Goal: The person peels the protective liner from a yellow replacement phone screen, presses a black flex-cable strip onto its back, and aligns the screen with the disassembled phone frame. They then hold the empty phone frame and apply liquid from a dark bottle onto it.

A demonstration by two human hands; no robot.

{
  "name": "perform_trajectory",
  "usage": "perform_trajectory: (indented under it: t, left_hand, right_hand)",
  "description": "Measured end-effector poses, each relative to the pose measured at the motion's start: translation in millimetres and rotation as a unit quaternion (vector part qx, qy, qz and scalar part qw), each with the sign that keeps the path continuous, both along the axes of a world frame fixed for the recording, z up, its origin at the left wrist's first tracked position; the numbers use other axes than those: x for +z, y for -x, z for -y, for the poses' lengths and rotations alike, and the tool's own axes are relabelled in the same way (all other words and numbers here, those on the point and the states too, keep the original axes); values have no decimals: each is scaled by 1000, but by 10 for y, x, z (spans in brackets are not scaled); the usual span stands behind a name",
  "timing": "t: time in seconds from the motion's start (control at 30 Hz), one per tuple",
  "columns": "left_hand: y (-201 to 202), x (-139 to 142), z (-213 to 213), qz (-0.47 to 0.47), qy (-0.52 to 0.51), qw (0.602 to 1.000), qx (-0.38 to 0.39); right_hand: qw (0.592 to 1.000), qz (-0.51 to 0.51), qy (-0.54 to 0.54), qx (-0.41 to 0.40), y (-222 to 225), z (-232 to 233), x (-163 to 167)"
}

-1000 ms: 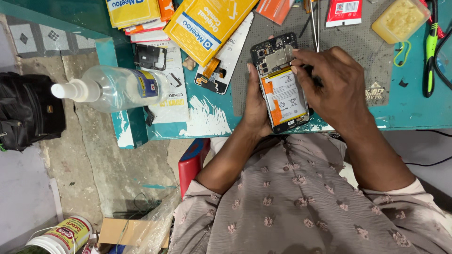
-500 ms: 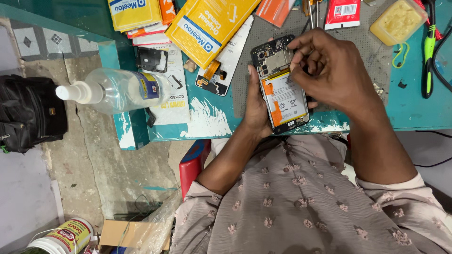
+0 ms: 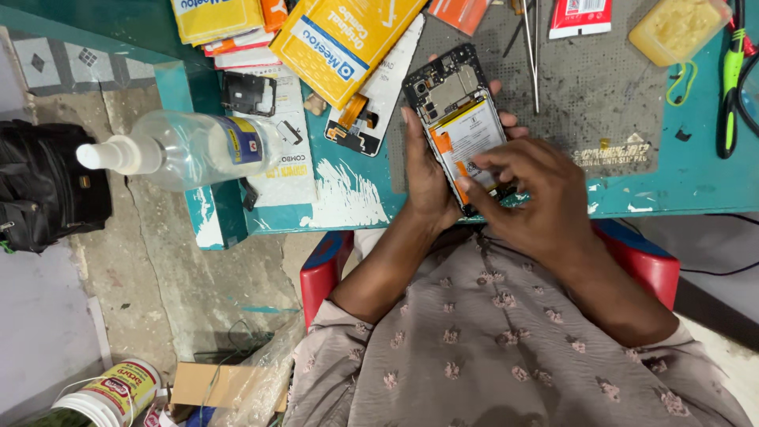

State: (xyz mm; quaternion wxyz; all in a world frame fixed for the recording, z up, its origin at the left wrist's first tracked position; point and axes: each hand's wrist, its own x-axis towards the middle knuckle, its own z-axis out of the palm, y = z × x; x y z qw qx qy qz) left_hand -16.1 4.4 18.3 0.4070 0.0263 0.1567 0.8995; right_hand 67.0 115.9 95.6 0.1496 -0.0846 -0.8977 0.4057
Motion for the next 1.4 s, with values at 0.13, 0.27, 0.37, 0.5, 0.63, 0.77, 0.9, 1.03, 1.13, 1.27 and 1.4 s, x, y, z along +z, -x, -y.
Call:
perform_trajectory:
  t: [0.13, 0.27, 0.37, 0.5, 0.63, 0.77, 0.9, 1.03, 1.13, 1.27, 1.4]
  left_hand:
    - [-7, 8, -20, -5, 82, 996, 32]
    - [-16, 1, -19, 1, 52, 998, 32]
    - [-24, -39, -15, -9, 59, 998, 28]
    - [-12, -90, 7, 1, 21, 1000, -7]
    - [2, -61, 7, 3, 32, 999, 11]
    - [9, 9, 10, 41, 89, 995, 20]
    - [5, 13, -7, 53, 56, 997, 18]
    - [7, -40, -5, 37, 18, 999, -13]
    - [7, -68, 21, 28, 20, 999, -13]
    - [-2, -80, 30, 37, -3, 999, -13]
    - [-11, -79, 42, 43, -30, 999, -6]
  right_hand:
    - [999, -26, -17, 16, 58, 58, -20]
    - [999, -7, 1, 43, 71, 61, -36]
    - [999, -10, 9, 41, 37, 59, -34]
    - [997, 21, 72, 24, -19, 57, 7]
    - [993, -13, 114, 5, -124, 11, 52]
    - [940, -100, 320, -62, -217, -186, -64]
    - [901, -111, 396, -139, -268, -696, -335]
    - [857, -156, 464, -157, -290, -1132, -603]
    - [856, -205, 444, -167, -202, -1242, -732]
    - [867, -202, 409, -200, -8, -1171, -758]
    - [937, -198, 260, -125, 142, -995, -639]
